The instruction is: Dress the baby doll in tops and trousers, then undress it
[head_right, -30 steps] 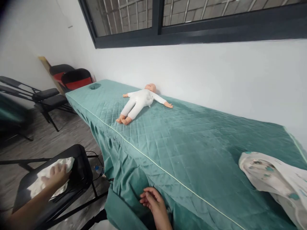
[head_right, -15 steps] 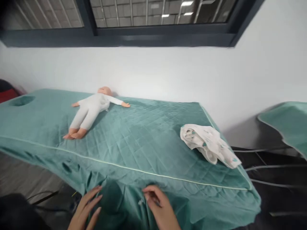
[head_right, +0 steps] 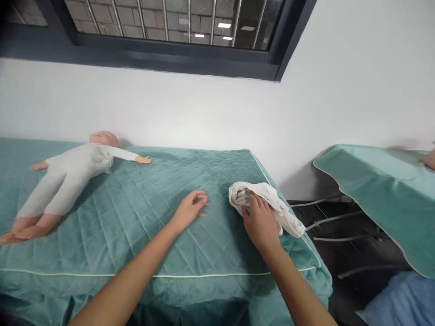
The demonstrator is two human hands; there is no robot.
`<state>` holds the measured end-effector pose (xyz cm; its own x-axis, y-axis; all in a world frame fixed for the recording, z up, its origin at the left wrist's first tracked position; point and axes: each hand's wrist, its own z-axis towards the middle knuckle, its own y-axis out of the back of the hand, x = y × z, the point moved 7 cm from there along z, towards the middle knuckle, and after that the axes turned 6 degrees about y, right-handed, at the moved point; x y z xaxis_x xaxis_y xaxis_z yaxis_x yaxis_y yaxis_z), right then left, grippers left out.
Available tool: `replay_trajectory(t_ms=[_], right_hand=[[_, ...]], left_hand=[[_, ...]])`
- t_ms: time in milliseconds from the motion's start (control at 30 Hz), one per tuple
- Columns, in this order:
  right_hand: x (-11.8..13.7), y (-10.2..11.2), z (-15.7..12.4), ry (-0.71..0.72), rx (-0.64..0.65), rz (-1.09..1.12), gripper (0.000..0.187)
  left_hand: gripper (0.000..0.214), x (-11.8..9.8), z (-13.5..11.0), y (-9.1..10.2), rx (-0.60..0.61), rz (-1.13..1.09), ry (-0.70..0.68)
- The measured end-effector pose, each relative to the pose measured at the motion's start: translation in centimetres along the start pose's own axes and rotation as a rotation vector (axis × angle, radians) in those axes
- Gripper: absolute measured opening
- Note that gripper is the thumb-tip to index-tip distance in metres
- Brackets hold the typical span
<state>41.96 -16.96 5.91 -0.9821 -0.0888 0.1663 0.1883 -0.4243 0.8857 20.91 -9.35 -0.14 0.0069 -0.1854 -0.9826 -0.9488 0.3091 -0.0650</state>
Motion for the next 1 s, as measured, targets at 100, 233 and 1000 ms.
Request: replay_trajectory(t_ms=[100,233,1000], right_hand=[[-1.7,-0.6,2.0,-0.099,-0.024,-0.207,0.061],[-3.9,-1.2,5.3,-0.208,0.061,-0.243,0.06],[21.6,-12.1,12.9,0.351,0.346,0.672,0.056]], left_hand=[[0.033,-0.5,2.0,-1.0,0.041,0.096,-0.019],[0.03,-0.8,2.3,-1.3,0.091,0.115,-0.076],[0.043,-1.4,0.7,16.7,-0.372,-0.412,-0.184]])
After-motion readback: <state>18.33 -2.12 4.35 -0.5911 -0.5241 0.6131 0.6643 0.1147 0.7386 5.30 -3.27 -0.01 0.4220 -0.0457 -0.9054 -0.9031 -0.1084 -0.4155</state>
